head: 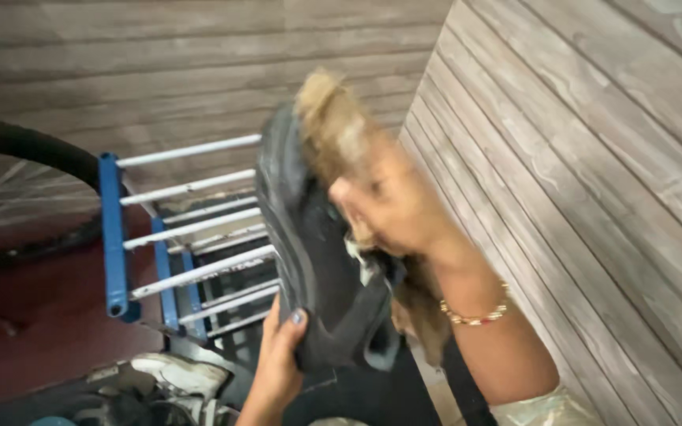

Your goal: The person wipes a metal shoe rack with a cloth, then picks up a black sneaker and wipes it thoroughly with the same cloth. They place the cleaned shoe on the rack and repeat the process with a second black sneaker.

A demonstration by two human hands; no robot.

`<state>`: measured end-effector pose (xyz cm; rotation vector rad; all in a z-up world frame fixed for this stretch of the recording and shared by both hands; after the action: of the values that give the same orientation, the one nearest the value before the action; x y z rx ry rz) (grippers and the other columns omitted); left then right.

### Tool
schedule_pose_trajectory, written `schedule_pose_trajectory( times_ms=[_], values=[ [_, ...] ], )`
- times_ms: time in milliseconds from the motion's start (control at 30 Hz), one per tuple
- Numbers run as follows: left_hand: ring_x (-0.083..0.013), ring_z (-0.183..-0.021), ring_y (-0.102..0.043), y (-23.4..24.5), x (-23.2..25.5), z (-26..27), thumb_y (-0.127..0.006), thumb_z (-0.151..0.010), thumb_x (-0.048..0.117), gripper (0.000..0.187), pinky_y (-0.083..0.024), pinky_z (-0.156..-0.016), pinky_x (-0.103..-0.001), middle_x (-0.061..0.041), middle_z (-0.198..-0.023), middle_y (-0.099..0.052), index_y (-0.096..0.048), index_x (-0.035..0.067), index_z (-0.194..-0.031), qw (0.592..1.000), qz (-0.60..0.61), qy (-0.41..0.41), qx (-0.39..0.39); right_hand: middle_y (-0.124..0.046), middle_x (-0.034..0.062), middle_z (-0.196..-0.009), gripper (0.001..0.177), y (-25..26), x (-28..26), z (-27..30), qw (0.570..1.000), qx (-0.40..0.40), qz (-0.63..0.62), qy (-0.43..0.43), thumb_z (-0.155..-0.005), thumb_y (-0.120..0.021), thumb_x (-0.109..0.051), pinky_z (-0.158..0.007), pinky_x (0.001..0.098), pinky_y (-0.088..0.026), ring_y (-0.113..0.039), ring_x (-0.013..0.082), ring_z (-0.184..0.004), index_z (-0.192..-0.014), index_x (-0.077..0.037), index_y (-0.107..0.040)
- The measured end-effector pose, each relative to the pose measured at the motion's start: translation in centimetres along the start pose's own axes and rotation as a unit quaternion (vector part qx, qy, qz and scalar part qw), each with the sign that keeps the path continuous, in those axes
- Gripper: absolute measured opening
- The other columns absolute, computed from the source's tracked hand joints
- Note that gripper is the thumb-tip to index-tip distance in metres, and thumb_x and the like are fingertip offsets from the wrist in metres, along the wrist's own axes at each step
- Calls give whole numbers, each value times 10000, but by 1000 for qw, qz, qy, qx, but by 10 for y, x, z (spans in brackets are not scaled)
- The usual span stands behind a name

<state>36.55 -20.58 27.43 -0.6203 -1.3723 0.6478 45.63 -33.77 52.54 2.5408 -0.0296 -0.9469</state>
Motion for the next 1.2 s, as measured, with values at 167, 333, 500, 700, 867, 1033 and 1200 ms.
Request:
schedule_pose_trajectory(
  times_ms=[167, 333, 500, 700, 867, 1033, 1200],
  values=[
    [-295, -1206, -621, 29, 26, 22, -571, -903, 194, 646, -504, -1007, -422, -187, -1372, -606, -433, 1, -1503, 999, 21, -33, 26, -576, 129, -1514, 574, -67, -25, 29, 963, -214, 135, 89, -783, -604, 70, -1286, 489, -325, -402, 344, -1538, -1342, -50, -644],
    [-282, -1165, -637, 51, 31, 41, -582, -925, 246, 605, -531, -969, -431, -164, -1332, -614, -437, 18, -1467, 999, 43, -26, -11, -546, 53, -1564, 414, -88, -53, 29, 939, -243, 123, 210, -842, -637, 58, -1295, 454, -387, -364, 353, -1561, -1202, -135, -701],
    [-284, -1133, -663, 62, 39, 45, -588, -933, 315, 626, -546, -955, -424, -176, -1308, -643, -466, -2, -1458, 999, 31, -31, -14, -423, 199, -1586, 602, -101, -45, -15, 970, -110, 177, 128, -806, -583, 76, -1236, 475, -373, -380, 413, -1457, -1404, 7, -579],
    [-298, -1146, -657, 65, 69, 40, -597, -923, 285, 628, -557, -974, -445, -169, -1301, -624, -436, 12, -1466, 994, 45, -96, 0, -524, 174, -1533, 548, -117, -57, 3, 959, -188, 187, 96, -777, -556, 59, -1167, 444, -440, -501, 385, -1379, -1313, -13, -649],
    [-274, -1195, -637, 47, 84, 37, -589, -928, 284, 657, -529, -1000, -406, -164, -1365, -607, -422, 21, -1507, 994, -9, -112, 4, -660, 145, -1421, 465, -48, -57, 21, 981, -94, 171, -14, -785, -531, 13, -1050, 384, -502, -634, 352, -1178, -1220, 5, -695],
    [-318, -1172, -637, 8, 75, 14, -605, -904, 284, 685, -539, -985, -457, -196, -1332, -595, -383, 38, -1503, 995, 8, -90, -30, -607, 222, -1364, 552, -21, -69, 72, 995, -64, 68, -37, -864, -700, -146, -1102, 394, -421, -564, 290, -1302, -1358, 51, -554],
    [-250, -1279, -586, -51, 36, -17, -608, -929, 302, 686, -479, -1064, -390, -143, -1439, -569, -405, 39, -1530, 989, -16, -33, -144, -689, 91, -1234, 554, 13, -14, 100, 969, 64, -61, -231, -846, -757, -106, -1030, 324, -504, -634, 173, -1158, -1357, 2, -574]
  ],
)
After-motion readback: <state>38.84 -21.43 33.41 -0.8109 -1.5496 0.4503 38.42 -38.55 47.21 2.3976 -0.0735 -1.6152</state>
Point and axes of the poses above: each hand's wrist, its own z-axis away from the middle knuckle, its own y-axis out of the back of the hand, x = y × z, the point moved 9 cm from there along -z, towards the middle knuckle
